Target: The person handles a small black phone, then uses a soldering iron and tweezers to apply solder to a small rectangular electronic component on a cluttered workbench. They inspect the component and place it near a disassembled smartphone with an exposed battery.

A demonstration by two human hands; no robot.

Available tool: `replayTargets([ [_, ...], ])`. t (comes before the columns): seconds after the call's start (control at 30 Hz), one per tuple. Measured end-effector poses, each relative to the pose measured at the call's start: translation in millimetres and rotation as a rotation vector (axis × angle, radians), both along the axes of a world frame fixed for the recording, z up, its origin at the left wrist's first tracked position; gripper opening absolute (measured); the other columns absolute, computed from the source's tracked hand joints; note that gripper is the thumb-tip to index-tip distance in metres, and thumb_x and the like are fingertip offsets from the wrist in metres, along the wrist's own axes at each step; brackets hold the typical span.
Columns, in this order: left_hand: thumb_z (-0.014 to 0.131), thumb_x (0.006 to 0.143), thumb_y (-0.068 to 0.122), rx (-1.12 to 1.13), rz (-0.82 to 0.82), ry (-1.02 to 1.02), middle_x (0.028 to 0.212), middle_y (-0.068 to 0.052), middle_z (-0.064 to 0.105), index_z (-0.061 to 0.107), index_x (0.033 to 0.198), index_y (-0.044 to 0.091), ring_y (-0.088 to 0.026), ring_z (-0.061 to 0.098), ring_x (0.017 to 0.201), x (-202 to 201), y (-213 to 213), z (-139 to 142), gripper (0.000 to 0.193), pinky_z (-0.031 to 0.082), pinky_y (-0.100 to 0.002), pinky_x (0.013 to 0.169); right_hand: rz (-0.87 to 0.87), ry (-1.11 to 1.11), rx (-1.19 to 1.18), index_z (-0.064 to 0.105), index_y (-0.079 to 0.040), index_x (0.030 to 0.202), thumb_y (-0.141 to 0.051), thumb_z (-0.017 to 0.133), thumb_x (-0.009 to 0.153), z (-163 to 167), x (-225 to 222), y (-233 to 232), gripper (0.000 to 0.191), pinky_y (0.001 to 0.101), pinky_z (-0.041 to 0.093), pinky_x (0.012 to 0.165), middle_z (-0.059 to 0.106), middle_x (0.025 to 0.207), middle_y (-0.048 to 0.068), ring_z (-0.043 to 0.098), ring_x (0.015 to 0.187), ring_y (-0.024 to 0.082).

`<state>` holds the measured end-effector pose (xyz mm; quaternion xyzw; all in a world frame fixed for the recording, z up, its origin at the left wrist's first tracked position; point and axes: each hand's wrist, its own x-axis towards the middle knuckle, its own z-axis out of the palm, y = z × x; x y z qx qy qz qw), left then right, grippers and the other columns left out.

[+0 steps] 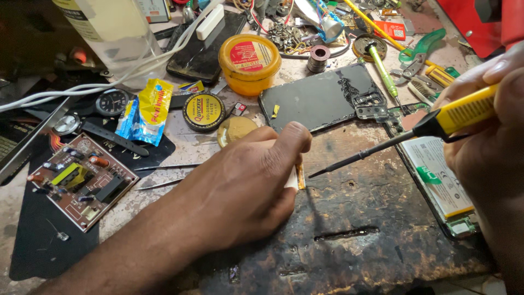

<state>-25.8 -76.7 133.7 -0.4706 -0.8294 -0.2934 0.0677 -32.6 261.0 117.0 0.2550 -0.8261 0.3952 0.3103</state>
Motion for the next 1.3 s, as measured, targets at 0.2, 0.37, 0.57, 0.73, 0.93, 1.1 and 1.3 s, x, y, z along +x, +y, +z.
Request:
replayTargets([
  [0.2,0.065,0.081,0.004,0.015,-0.026,0.007,0.087,-0.018,0.069,0.044,0.12,-0.008,-0.037,0.065,0.099,-1.0,0.3,-2.0,0.046,0.053,-0.046,0.087,-0.01,0.001,0.034,0.04,-0.006,0.116,-0.045,0.033,0.126,-0.6,5.0,-1.6,0.04,0.0294,0.059,0.072,0.051,0.087,0.008,0.064,0.072,0.015],
  [0.37,0.065,0.08,0.003,0.056,-0.049,0.031,0.089,-0.018,0.069,0.043,0.12,-0.009,-0.037,0.065,0.101,-0.8,-0.5,-2.2,0.047,0.053,-0.046,0.088,-0.015,0.01,0.064,0.039,-0.006,0.117,-0.043,0.03,0.128,1.4,5.2,-2.0,0.039,0.0296,0.059,0.072,0.051,0.088,0.008,0.064,0.072,0.015],
  [0.57,0.065,0.08,0.003,0.01,-0.031,0.006,0.082,-0.016,0.067,0.043,0.119,-0.008,-0.036,0.064,0.096,0.0,-0.1,-1.3,0.046,0.052,-0.047,0.084,-0.034,0.023,0.106,0.038,-0.007,0.118,-0.041,0.027,0.129,6.3,4.2,-7.4,0.038,0.0298,0.059,0.072,0.051,0.089,0.008,0.065,0.072,0.015],
  [0.73,0.065,0.08,0.003,0.01,-0.032,0.02,0.081,-0.016,0.067,0.043,0.117,-0.008,-0.036,0.064,0.094,-0.4,-0.4,-0.7,0.044,0.053,-0.046,0.083,-0.098,0.006,0.156,0.038,-0.006,0.115,-0.04,0.026,0.133,3.1,11.8,-5.6,0.041,0.0292,0.062,0.075,0.048,0.091,0.008,0.065,0.076,0.015],
  [0.93,0.065,0.081,0.003,0.007,-0.033,0.029,0.08,-0.016,0.066,0.043,0.119,-0.009,-0.036,0.064,0.093,-0.3,-0.8,-1.4,0.045,0.053,-0.046,0.083,-0.04,0.047,0.123,0.039,-0.008,0.117,-0.038,0.025,0.134,-3.9,3.5,4.6,0.037,0.0261,0.057,0.076,0.047,0.093,0.007,0.063,0.076,0.013],
  [1.1,0.065,0.081,0.004,0.03,-0.033,0.038,0.082,-0.016,0.066,0.043,0.121,-0.011,-0.037,0.064,0.095,0.5,-0.7,-1.0,0.047,0.053,-0.046,0.082,-0.024,0.028,0.081,0.04,-0.008,0.115,-0.042,0.03,0.131,-6.9,4.8,4.3,0.039,0.0264,0.056,0.075,0.049,0.091,0.007,0.063,0.075,0.013],
  [1.3,0.066,0.08,0.005,0.0,0.004,0.009,0.086,-0.021,0.063,0.043,0.121,-0.011,-0.039,0.065,0.091,1.0,-1.1,0.9,0.05,0.054,-0.047,0.078,-0.007,-0.004,0.007,0.042,-0.008,0.113,-0.047,0.036,0.126,-6.4,3.9,-0.8,0.042,0.0267,0.054,0.074,0.051,0.088,0.007,0.063,0.074,0.013],
])
